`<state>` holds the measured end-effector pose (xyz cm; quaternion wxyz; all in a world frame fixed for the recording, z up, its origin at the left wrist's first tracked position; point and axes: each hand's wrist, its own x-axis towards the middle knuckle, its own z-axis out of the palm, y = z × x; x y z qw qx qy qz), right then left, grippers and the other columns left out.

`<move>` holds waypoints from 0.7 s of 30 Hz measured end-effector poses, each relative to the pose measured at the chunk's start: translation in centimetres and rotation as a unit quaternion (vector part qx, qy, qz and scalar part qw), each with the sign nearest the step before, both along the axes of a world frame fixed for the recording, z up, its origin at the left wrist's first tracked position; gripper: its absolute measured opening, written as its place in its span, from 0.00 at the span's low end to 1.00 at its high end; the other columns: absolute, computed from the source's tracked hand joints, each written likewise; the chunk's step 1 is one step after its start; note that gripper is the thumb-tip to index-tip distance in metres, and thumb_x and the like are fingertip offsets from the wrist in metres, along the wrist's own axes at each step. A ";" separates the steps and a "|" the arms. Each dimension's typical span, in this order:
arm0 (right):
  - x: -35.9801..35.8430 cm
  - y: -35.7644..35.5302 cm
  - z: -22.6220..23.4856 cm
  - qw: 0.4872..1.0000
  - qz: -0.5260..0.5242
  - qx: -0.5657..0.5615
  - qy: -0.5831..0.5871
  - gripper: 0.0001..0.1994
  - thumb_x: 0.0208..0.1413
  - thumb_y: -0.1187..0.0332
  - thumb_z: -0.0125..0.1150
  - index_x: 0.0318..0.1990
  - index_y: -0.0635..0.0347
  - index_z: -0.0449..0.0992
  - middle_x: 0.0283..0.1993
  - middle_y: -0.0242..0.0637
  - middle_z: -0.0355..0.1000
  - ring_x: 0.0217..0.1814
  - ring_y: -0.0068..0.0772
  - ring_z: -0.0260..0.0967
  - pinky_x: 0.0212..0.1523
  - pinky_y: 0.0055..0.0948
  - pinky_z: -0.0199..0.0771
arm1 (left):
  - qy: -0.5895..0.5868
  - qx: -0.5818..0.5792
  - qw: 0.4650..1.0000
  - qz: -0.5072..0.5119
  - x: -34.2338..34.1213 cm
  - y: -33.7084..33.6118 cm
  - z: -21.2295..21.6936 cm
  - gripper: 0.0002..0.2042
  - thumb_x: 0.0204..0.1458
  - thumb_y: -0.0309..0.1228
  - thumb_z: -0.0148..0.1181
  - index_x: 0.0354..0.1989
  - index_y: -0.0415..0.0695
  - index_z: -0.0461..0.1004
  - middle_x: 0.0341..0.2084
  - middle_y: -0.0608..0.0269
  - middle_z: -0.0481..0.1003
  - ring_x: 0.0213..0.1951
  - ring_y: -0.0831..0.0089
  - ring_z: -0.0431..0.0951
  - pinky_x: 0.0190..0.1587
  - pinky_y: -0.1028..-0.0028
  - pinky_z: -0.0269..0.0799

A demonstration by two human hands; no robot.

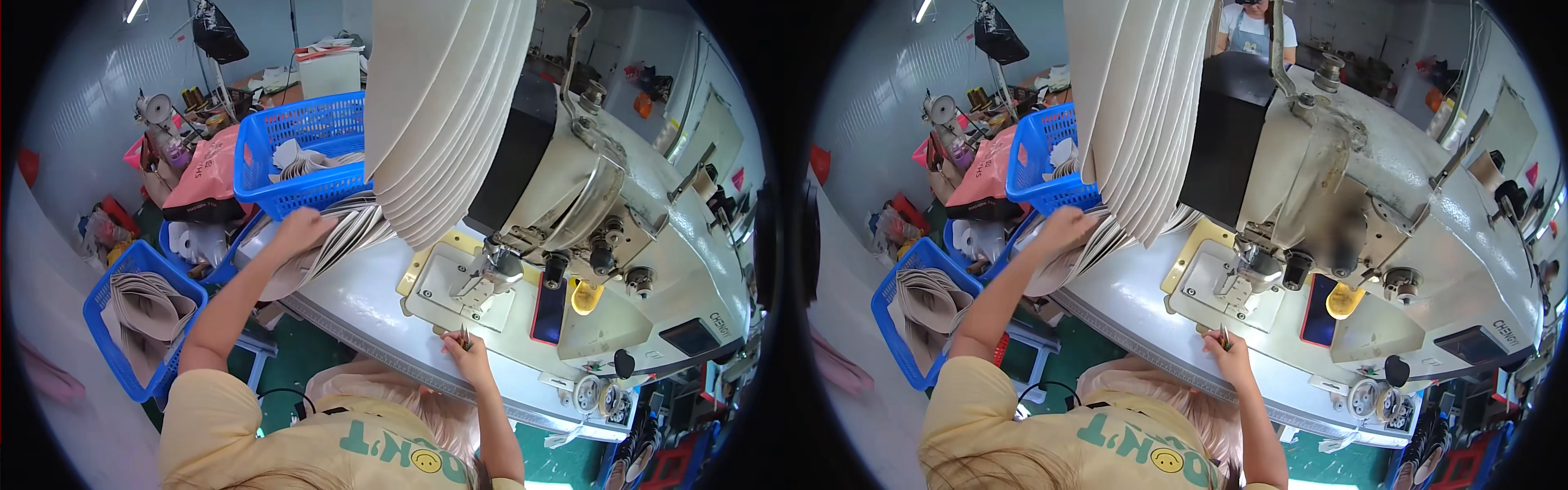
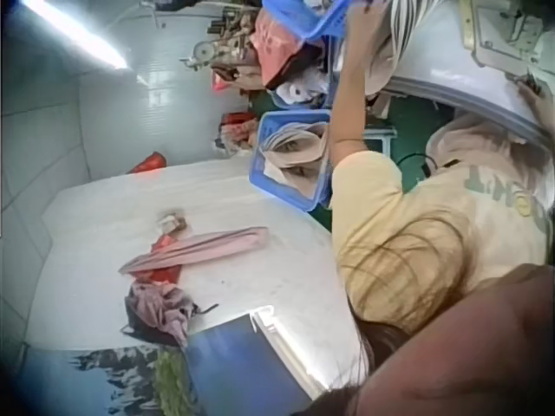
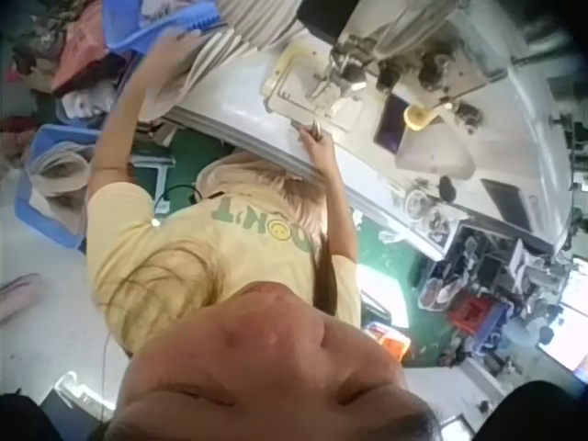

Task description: The person aligns shoe components, trims material and thread with snips, and stitches the pieces together using a sewing machine.

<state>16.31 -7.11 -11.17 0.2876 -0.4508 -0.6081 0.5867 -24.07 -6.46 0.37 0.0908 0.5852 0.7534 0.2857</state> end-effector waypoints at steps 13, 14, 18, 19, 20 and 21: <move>-0.8 0.6 1.3 0.999 -0.001 -0.044 -0.023 0.07 0.55 0.71 0.58 0.37 0.66 0.77 0.25 0.31 0.73 0.29 0.16 0.66 0.33 0.17 0.63 | -0.411 0.046 0.910 -0.018 2.7 3.4 -9.5 0.21 0.52 0.35 0.62 0.50 0.37 0.68 0.36 0.63 0.74 0.38 0.77 0.73 0.40 0.77 0.69; -0.7 0.6 1.3 0.998 0.001 -0.054 -0.021 0.07 0.55 0.71 0.58 0.37 0.66 0.77 0.25 0.31 0.73 0.29 0.16 0.66 0.33 0.17 0.63 | -0.428 0.062 0.900 -0.057 3.0 3.8 -9.7 0.22 0.51 0.34 0.63 0.52 0.37 0.67 0.37 0.62 0.74 0.39 0.76 0.73 0.41 0.77 0.69; -0.3 0.2 1.0 0.998 -0.020 -0.045 -0.038 0.06 0.55 0.72 0.58 0.37 0.65 0.77 0.25 0.30 0.73 0.28 0.16 0.65 0.31 0.17 0.63 | -0.399 -0.018 0.915 -0.053 2.7 2.2 -9.6 0.33 0.45 0.36 0.68 0.58 0.34 0.62 0.48 0.53 0.71 0.50 0.68 0.71 0.50 0.74 0.68; -0.3 0.2 0.8 1.000 -0.010 -0.018 -0.008 0.06 0.55 0.72 0.58 0.37 0.65 0.77 0.25 0.30 0.73 0.28 0.15 0.65 0.31 0.17 0.62 | -0.383 -0.017 0.921 -0.069 2.7 1.3 -9.4 0.34 0.44 0.36 0.68 0.59 0.34 0.61 0.49 0.53 0.70 0.51 0.68 0.70 0.51 0.73 0.67; -0.3 0.2 0.7 1.000 -0.009 -0.010 -0.013 0.06 0.55 0.72 0.58 0.37 0.65 0.77 0.25 0.30 0.73 0.28 0.15 0.65 0.31 0.17 0.62 | -0.357 -0.035 0.930 -0.074 2.7 0.4 -9.0 0.35 0.44 0.36 0.69 0.60 0.34 0.60 0.50 0.53 0.70 0.53 0.67 0.69 0.52 0.73 0.66; -0.4 0.2 0.7 0.999 -0.009 -0.006 -0.037 0.06 0.55 0.72 0.58 0.37 0.65 0.77 0.25 0.30 0.73 0.28 0.15 0.65 0.30 0.17 0.62 | -0.344 -0.069 0.935 -0.059 2.7 -0.1 -8.6 0.36 0.44 0.35 0.68 0.61 0.35 0.59 0.46 0.56 0.72 0.47 0.72 0.72 0.46 0.76 0.69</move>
